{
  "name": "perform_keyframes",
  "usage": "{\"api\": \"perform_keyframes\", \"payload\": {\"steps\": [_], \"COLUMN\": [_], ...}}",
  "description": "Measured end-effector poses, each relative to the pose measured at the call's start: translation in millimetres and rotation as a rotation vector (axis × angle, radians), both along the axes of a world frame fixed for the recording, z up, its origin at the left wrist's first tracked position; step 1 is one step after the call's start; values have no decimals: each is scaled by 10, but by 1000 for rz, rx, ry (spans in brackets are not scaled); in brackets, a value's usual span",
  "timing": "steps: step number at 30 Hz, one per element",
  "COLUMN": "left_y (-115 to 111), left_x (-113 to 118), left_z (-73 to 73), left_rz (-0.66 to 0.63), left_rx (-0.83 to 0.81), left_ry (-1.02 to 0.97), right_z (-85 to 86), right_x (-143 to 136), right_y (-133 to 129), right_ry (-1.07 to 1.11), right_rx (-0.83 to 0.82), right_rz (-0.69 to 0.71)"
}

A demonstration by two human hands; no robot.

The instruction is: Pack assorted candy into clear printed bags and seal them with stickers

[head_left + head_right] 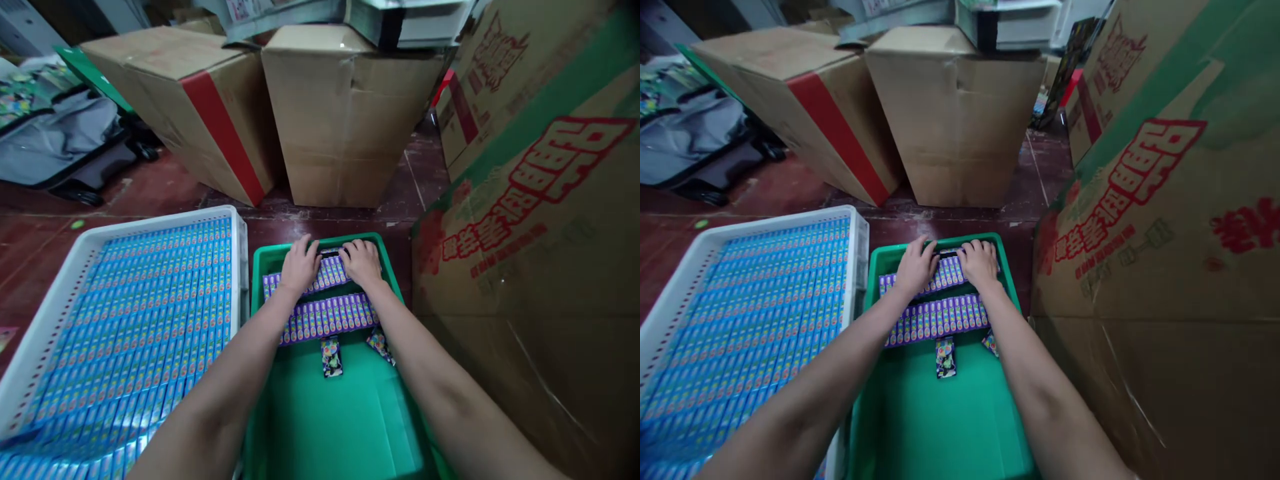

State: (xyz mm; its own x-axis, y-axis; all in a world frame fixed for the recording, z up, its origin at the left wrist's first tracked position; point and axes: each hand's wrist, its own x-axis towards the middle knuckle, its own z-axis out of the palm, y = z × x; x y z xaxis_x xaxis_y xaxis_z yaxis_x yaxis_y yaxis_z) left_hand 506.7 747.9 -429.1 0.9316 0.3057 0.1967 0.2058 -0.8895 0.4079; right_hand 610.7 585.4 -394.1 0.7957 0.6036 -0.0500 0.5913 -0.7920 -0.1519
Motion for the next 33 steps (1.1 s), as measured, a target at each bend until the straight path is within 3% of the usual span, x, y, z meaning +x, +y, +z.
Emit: {"api": "perform_keyframes", "payload": {"steps": [3, 7, 13, 15, 19, 21, 24, 27, 29, 33], "left_y": [-39, -18, -3, 88, 474, 644, 686, 526, 417, 329], "left_x": [-99, -76, -59, -176, -464, -526, -449, -264, -168, -143], "left_z": [-136, -210, -71, 0, 60, 77, 144, 188, 138, -99], "left_rz": [34, -23, -98, -41, 206, 228, 109, -25, -55, -121], "left_rx": [-4, -19, -52, -48, -42, -51, -33, -5, -23, -96], "left_ry": [-6, 15, 24, -8, -89, -85, -18, 213, 349, 438], "right_z": [-95, -152, -96, -63, -28, -29, -30, 1, 35, 70], "right_x": [77, 186, 324, 324, 211, 135, 75, 130, 212, 346], "right_y": [-71, -64, 50, 112, 339, 492, 676, 688, 587, 264], "right_ry": [13, 77, 223, 248, 286, 298, 302, 321, 338, 400], "right_rx": [-31, -79, -164, -178, -159, -163, -198, -238, -262, -330], "right_rz": [13, 52, 185, 215, 311, 345, 362, 380, 367, 296]}}
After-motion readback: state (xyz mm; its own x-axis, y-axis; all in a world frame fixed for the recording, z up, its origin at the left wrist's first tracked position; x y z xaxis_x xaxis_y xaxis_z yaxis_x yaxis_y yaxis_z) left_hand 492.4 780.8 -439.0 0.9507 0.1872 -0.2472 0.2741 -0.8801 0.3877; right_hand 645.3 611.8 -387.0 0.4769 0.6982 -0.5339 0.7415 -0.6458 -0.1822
